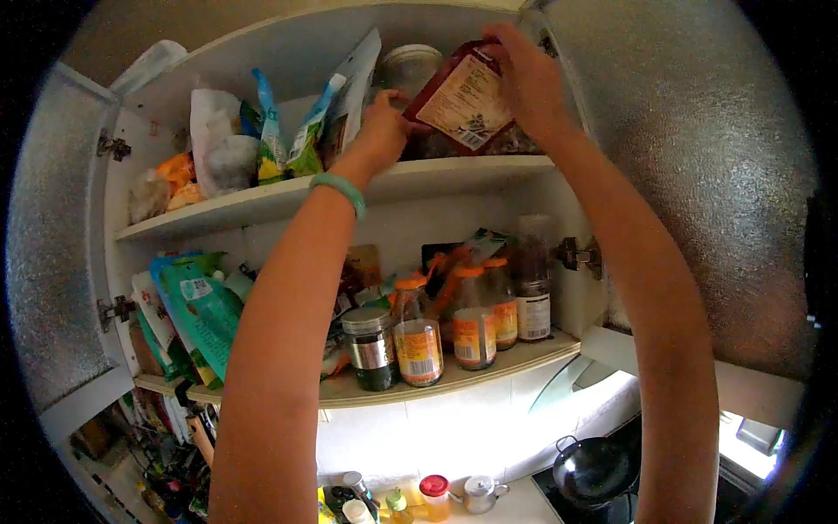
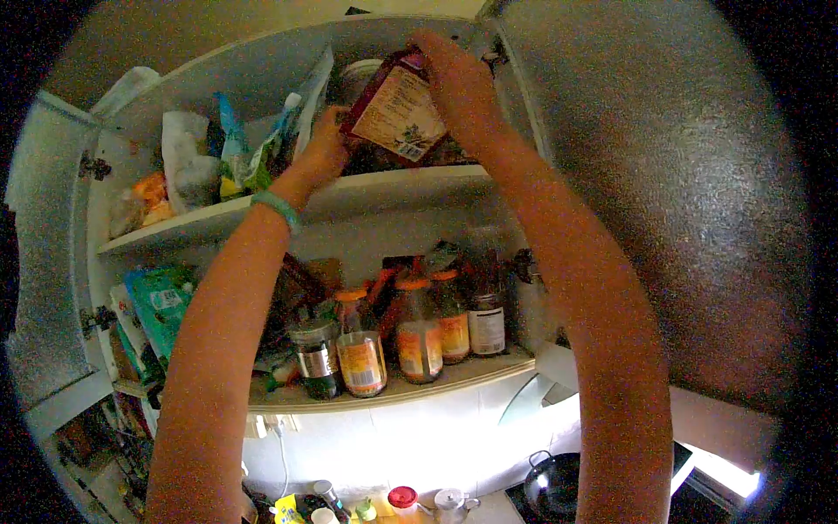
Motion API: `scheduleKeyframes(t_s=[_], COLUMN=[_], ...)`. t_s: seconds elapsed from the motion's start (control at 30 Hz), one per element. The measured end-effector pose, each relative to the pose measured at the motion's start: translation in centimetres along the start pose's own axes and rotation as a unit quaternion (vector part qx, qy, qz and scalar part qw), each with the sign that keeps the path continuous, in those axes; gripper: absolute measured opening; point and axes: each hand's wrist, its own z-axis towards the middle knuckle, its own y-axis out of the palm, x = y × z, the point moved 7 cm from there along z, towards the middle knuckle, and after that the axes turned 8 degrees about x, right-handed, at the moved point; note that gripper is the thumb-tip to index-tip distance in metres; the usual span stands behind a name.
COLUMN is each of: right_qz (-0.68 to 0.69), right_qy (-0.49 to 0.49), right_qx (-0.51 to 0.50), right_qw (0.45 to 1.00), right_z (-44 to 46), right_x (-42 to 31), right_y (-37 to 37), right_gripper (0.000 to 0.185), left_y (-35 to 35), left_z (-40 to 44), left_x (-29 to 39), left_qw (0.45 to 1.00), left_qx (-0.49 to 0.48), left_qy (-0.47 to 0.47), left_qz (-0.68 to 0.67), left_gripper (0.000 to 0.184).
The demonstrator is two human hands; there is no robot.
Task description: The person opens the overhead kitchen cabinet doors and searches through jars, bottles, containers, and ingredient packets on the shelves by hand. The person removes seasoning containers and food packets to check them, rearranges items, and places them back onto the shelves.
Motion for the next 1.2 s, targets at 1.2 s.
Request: scheduleKeyframes(t_s=[1.2], right_qz=[0.355], right_qy=[0.649], right_qx=[-0.172], right_qw=[0.651], right_z=[-18.3], right_x=[-15.9], right_y=[-2.6], right_gripper=[0.051], left_y=[-3.6], left_z=[-35.3], left_x=[8.5], left_qw=[0.837], left_qx=[0.241], left_qy=[-0.235], left_qz=[-0.431], left_gripper=[0.044])
